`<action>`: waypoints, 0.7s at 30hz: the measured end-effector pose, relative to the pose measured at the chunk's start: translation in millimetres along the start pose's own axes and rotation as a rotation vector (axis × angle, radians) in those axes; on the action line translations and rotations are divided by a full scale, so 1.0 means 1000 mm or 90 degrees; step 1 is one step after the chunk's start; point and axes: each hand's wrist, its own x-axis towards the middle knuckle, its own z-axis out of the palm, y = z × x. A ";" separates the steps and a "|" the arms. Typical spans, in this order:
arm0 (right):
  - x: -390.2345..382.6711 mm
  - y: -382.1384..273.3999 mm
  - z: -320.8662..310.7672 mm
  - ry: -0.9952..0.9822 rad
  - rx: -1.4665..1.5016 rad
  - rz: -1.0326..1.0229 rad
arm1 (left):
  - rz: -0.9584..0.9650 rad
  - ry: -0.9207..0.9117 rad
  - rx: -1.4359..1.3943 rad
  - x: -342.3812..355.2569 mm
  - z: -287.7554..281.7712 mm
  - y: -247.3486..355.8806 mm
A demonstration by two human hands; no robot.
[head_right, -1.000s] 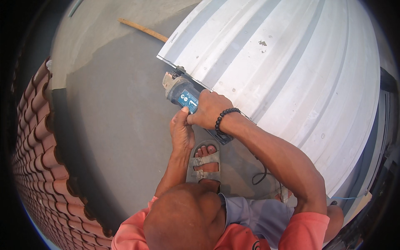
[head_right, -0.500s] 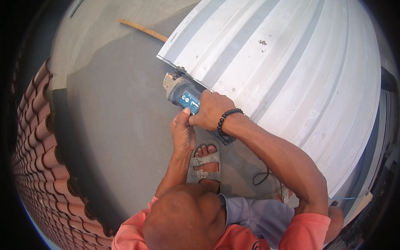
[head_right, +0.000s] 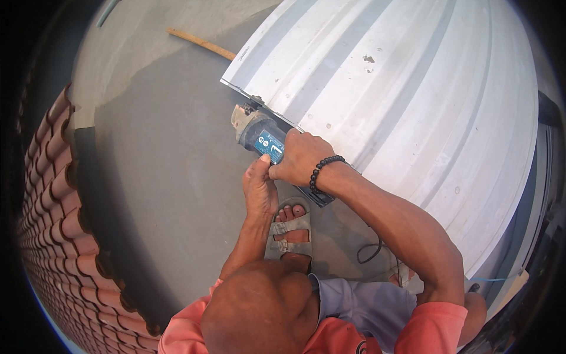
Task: The person positions a white corrugated metal sheet on a rooftop, marks a cutting line using a wooden straightedge and a marker, and then cuts the sheet along the line with an angle grinder.
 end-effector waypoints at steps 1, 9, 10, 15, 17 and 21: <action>0.000 0.001 0.000 -0.002 -0.001 0.000 | -0.002 0.001 -0.001 0.000 -0.001 -0.002; -0.002 0.004 -0.001 -0.004 -0.007 -0.004 | -0.011 -0.003 -0.005 -0.002 0.000 -0.005; -0.002 0.005 0.000 -0.002 -0.009 -0.006 | -0.012 -0.005 -0.008 -0.002 -0.001 -0.005; -0.003 0.008 0.000 0.003 -0.011 -0.016 | -0.013 -0.005 -0.013 -0.005 0.002 -0.005; -0.004 0.010 0.000 0.004 -0.009 -0.022 | -0.017 -0.004 -0.015 -0.006 0.003 -0.005; -0.003 0.016 0.004 0.007 -0.004 -0.039 | -0.020 -0.007 -0.013 -0.008 0.005 -0.005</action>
